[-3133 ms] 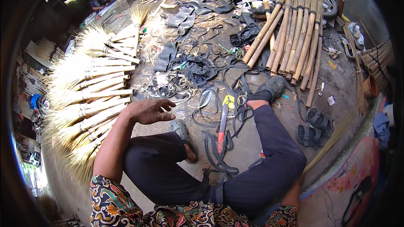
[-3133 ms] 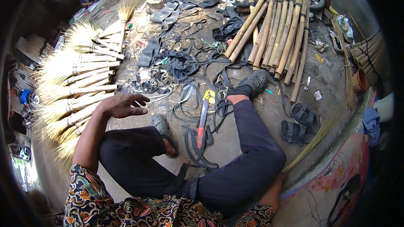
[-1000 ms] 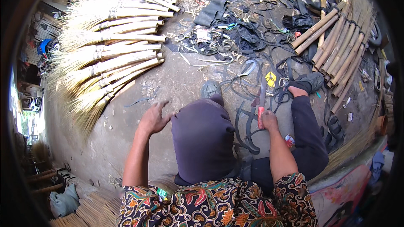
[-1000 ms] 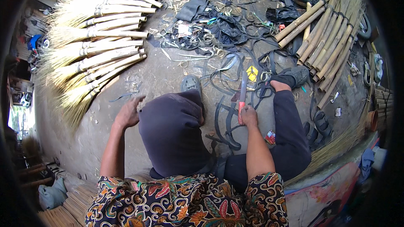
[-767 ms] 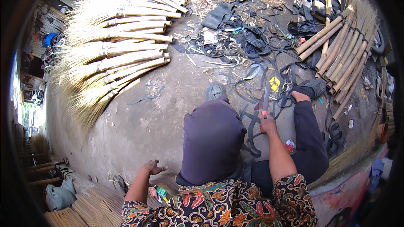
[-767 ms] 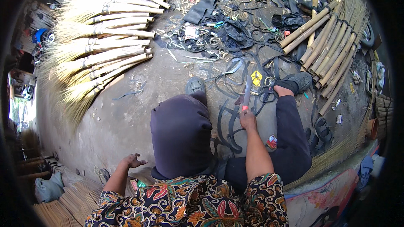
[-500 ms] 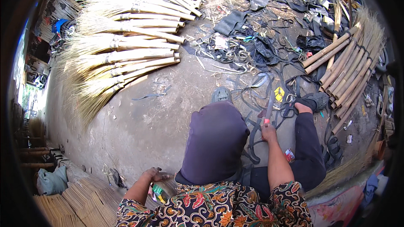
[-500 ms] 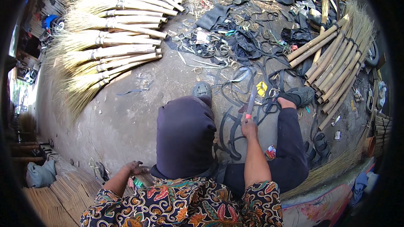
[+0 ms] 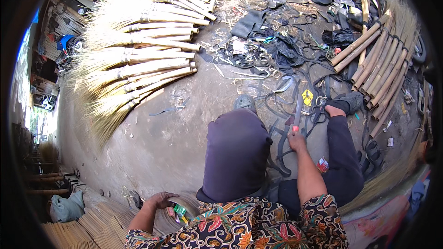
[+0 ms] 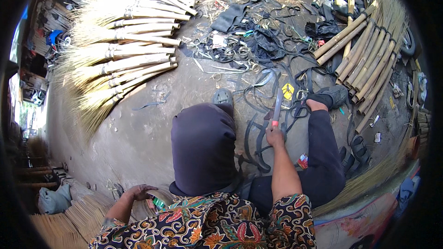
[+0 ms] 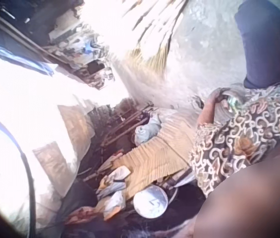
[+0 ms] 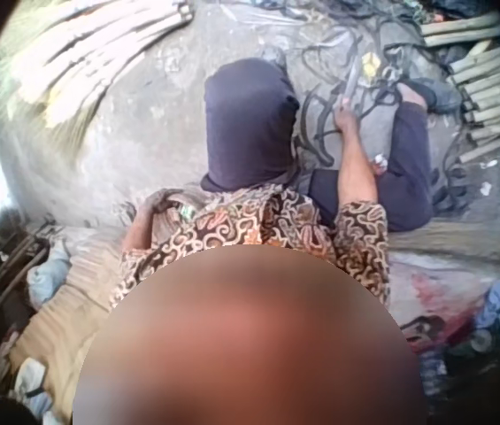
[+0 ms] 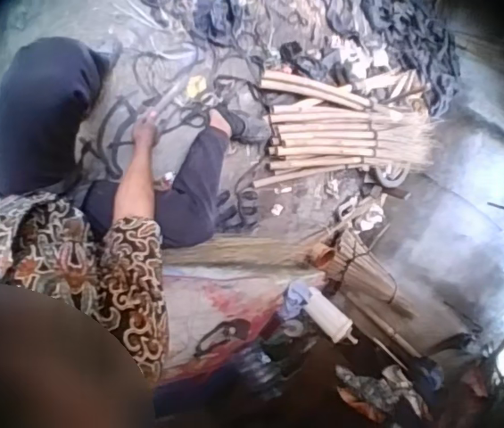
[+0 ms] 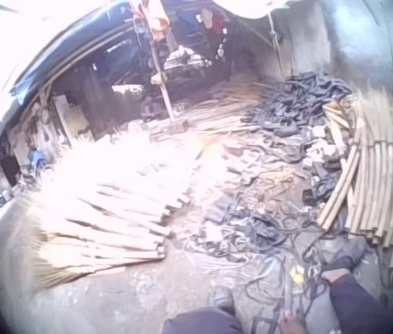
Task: The person gathers a bundle of straw-like bristles, aligns them, and attaches them to a bamboo handle. They wrap a black strap around the junction to secure the bristles, then use pliers to tighten and trim the strap. The finished broom is placed with others nearby.
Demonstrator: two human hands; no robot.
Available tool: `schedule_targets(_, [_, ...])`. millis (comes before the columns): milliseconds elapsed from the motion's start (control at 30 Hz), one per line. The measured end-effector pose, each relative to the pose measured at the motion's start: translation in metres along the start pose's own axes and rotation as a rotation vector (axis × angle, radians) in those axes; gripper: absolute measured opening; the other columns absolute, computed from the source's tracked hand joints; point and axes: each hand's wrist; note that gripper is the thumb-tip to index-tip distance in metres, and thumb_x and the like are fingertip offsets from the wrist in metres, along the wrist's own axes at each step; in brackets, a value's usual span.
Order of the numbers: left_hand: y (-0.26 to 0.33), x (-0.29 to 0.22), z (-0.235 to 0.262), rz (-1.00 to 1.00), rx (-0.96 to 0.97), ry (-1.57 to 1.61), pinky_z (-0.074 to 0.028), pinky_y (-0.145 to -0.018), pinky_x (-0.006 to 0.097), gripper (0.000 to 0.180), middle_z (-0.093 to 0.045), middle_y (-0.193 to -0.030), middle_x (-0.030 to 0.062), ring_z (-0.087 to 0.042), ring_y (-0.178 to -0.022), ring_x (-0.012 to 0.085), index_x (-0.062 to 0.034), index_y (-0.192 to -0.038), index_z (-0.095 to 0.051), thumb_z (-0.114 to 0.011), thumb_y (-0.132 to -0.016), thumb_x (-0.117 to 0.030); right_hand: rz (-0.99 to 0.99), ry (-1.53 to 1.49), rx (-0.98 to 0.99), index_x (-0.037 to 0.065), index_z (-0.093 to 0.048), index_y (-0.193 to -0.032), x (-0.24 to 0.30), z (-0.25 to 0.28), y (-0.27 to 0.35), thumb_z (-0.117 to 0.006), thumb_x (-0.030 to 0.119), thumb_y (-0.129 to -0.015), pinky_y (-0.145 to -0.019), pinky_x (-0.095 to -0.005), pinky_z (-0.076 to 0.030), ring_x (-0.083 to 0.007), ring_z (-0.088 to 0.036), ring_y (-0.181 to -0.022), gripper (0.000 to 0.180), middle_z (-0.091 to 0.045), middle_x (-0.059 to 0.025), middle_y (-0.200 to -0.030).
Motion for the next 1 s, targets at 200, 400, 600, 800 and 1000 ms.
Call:
schedule_targets(200, [0.023,0.007,0.041,0.249,-0.313,0.063,-0.057,-0.094,0.041,0.037,-0.076,-0.118,0.0167,-0.073,-0.108,0.0317,-0.0227,-0.128,-0.075,-0.076,-0.092,-0.031,-0.041,-0.049,0.016,0.010,-0.076,-0.116,0.004,0.003,0.000,-0.062,0.042,-0.097,-0.099,-0.0484,-0.054,-0.0421,-0.069,-0.115,0.039,-0.073,-0.0230,-0.120])
schedule_targets(400, [0.056,0.007,0.179,0.207,-0.738,0.413,-0.055,-0.081,0.036,0.029,-0.077,-0.095,0.0172,-0.071,-0.086,0.0179,-0.0047,-0.111,-0.076,-0.058,-0.089,-0.006,-0.001,-0.101,0.026,0.009,-0.075,-0.115,0.014,0.006,0.001,-0.063,0.041,-0.097,-0.099,-0.0477,-0.054,-0.0418,-0.069,-0.114,0.038,-0.074,-0.0222,-0.119])
schedule_targets(600, [0.012,-0.084,0.330,-0.044,-1.230,0.553,-0.055,-0.075,0.037,0.039,-0.074,-0.098,0.0158,-0.069,-0.082,0.0225,0.0017,-0.122,-0.066,-0.056,-0.085,-0.002,0.113,-0.358,-0.019,0.004,-0.072,-0.113,0.038,0.028,0.003,-0.065,0.039,-0.099,-0.083,-0.0404,-0.057,-0.0294,-0.074,-0.099,0.039,-0.075,-0.0192,-0.110])
schedule_targets(800, [-0.054,-0.266,0.420,-0.469,-1.164,0.823,-0.056,-0.079,0.034,0.048,-0.071,-0.110,0.0157,-0.068,-0.090,0.0190,0.0057,-0.134,-0.055,-0.055,-0.087,-0.001,0.147,-0.940,0.042,-0.004,-0.053,-0.138,0.103,0.098,0.033,-0.063,0.055,-0.101,-0.064,-0.0304,-0.056,-0.0186,-0.071,-0.088,0.070,-0.070,-0.0158,-0.121])
schedule_targets(1000, [-0.077,-0.449,0.428,-0.854,-0.709,0.820,-0.063,-0.084,0.037,0.041,-0.072,-0.115,0.0138,-0.074,-0.095,0.0222,0.0030,-0.135,-0.057,-0.052,-0.094,0.000,0.382,-1.225,-0.017,0.006,-0.015,-0.166,0.168,0.188,0.086,-0.064,0.072,-0.093,-0.075,-0.0389,-0.065,-0.0358,-0.061,-0.127,0.111,-0.040,-0.0219,-0.159])
Point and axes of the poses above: each hand's wrist, its own y-axis away from the middle knuckle, its own z-axis out of the back of the hand, x = y × z
